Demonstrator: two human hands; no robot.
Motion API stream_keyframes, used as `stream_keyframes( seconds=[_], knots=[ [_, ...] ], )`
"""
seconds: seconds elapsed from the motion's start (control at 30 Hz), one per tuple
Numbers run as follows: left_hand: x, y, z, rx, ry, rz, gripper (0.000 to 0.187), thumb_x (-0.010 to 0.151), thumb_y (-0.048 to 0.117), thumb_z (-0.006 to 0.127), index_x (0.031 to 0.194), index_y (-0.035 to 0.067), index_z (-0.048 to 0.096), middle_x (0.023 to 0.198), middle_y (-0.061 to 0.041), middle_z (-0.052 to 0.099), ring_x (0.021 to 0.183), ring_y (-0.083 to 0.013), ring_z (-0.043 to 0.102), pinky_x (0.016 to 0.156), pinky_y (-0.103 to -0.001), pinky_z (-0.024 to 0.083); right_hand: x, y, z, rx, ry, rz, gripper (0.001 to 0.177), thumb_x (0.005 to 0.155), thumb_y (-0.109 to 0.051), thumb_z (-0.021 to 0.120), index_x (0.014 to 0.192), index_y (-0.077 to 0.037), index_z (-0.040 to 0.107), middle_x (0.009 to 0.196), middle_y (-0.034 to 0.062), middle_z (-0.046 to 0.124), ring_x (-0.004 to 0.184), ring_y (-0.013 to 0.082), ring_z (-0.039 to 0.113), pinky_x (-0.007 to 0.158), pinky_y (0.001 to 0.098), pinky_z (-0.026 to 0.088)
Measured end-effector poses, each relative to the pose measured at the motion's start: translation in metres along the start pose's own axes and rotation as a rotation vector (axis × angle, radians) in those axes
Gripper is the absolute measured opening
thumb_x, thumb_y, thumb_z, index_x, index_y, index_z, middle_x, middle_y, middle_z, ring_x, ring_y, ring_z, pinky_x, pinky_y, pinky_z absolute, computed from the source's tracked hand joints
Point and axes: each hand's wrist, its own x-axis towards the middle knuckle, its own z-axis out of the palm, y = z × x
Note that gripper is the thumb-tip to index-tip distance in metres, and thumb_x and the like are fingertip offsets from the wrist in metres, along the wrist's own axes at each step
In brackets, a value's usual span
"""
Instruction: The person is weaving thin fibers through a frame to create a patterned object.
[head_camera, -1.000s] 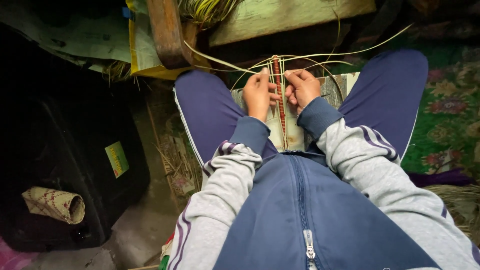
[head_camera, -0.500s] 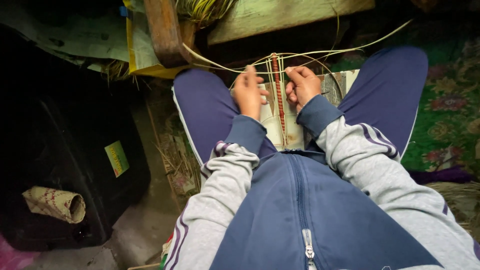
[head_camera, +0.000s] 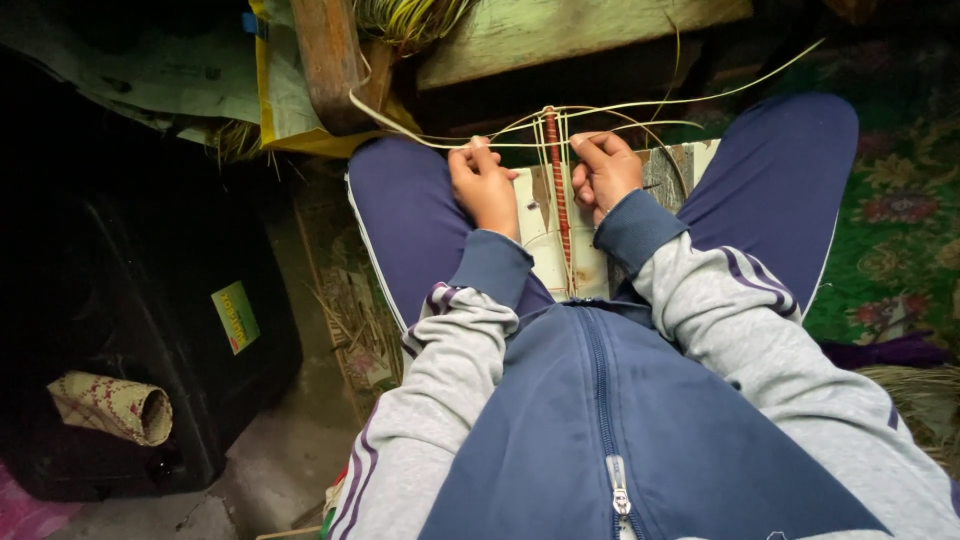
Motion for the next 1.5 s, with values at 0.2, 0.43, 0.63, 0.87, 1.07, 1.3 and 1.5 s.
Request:
stream_keyframes(
  seconds=[0.2,0.43,0.63,0.87,1.07,1.3,1.5],
  knots=[
    [-0.037,0.076,-0.012,0.097,-0.155,0.624,0.012,0.103,0.019,0.065,0.105,0.018,0.076,0.096,0.000,0.067,0.094,-0.0215,0.071,0.084,-0.035,0.059,-0.007,-0.004,0.013,-0.165,0.002,-0.532,0.006,0.098,-0.018,0.077,0.103,-0.016,0.075,0.071,0.0049,0.064,0.043,0.0086,0.048,0.035,0.0243,0.038],
    [-0.067,0.135,-0.018,0.059,-0.253,0.735,0.012,0.098,0.019,0.074,0.108,0.015,0.078,0.098,-0.002,0.068,0.095,-0.0223,0.071,0.087,-0.034,0.059,-0.052,-0.047,0.041,-0.390,-0.068,-1.165,0.013,0.093,-0.001,0.081,0.104,-0.008,0.080,0.098,0.0119,0.065,0.086,0.0226,0.063,0.076,0.0318,0.053],
    [-0.080,0.175,-0.034,0.173,-0.262,0.985,0.010,0.095,0.022,0.076,0.104,0.019,0.078,0.098,0.002,0.069,0.099,-0.0195,0.066,0.095,-0.032,0.054,-0.084,-0.052,0.042,-0.332,-0.126,-1.083,0.006,0.098,-0.003,0.074,0.100,-0.007,0.078,0.089,0.0120,0.071,0.082,0.0212,0.067,0.076,0.0366,0.055],
    [-0.089,0.228,-0.054,-0.315,-0.452,0.447,0.012,0.105,0.021,0.064,0.107,0.017,0.074,0.080,-0.002,0.074,0.073,-0.0105,0.071,0.070,-0.025,0.059,-0.129,-0.063,0.038,-0.471,-0.318,-1.137,0.018,0.087,0.000,0.074,0.102,-0.010,0.078,0.085,0.0103,0.072,0.075,0.0314,0.068,0.074,0.0397,0.055],
    [-0.054,0.274,-0.101,-0.594,-0.306,0.373,0.017,0.105,0.021,0.062,0.107,0.006,0.069,0.084,-0.010,0.068,0.057,-0.0106,0.062,0.049,-0.023,0.057,-0.147,-0.068,0.014,-0.766,-0.733,-1.206,0.007,0.093,-0.021,0.075,0.097,-0.018,0.079,0.089,0.0035,0.077,0.070,0.0295,0.068,0.065,0.0411,0.054],
    [-0.008,0.256,-0.126,-0.548,-0.205,0.271,0.026,0.104,0.023,0.062,0.112,-0.001,0.071,0.075,-0.013,0.065,0.051,-0.0138,0.058,0.040,-0.026,0.056,-0.103,-0.018,-0.017,-1.392,-1.047,-1.243,0.037,0.094,-0.056,0.062,0.070,-0.030,0.073,0.070,-0.0094,0.071,0.070,0.0216,0.064,0.063,0.0388,0.050],
    [0.007,0.241,-0.131,-0.477,-0.146,0.233,0.027,0.104,0.023,0.061,0.114,0.000,0.070,0.076,-0.011,0.067,0.053,-0.0118,0.060,0.042,-0.025,0.059,-0.094,0.011,-0.024,-1.538,-1.063,-0.915,0.030,0.085,-0.063,0.064,0.072,-0.039,0.077,0.073,-0.0028,0.060,0.065,0.0330,0.064,0.063,0.0450,0.055]
  ],
)
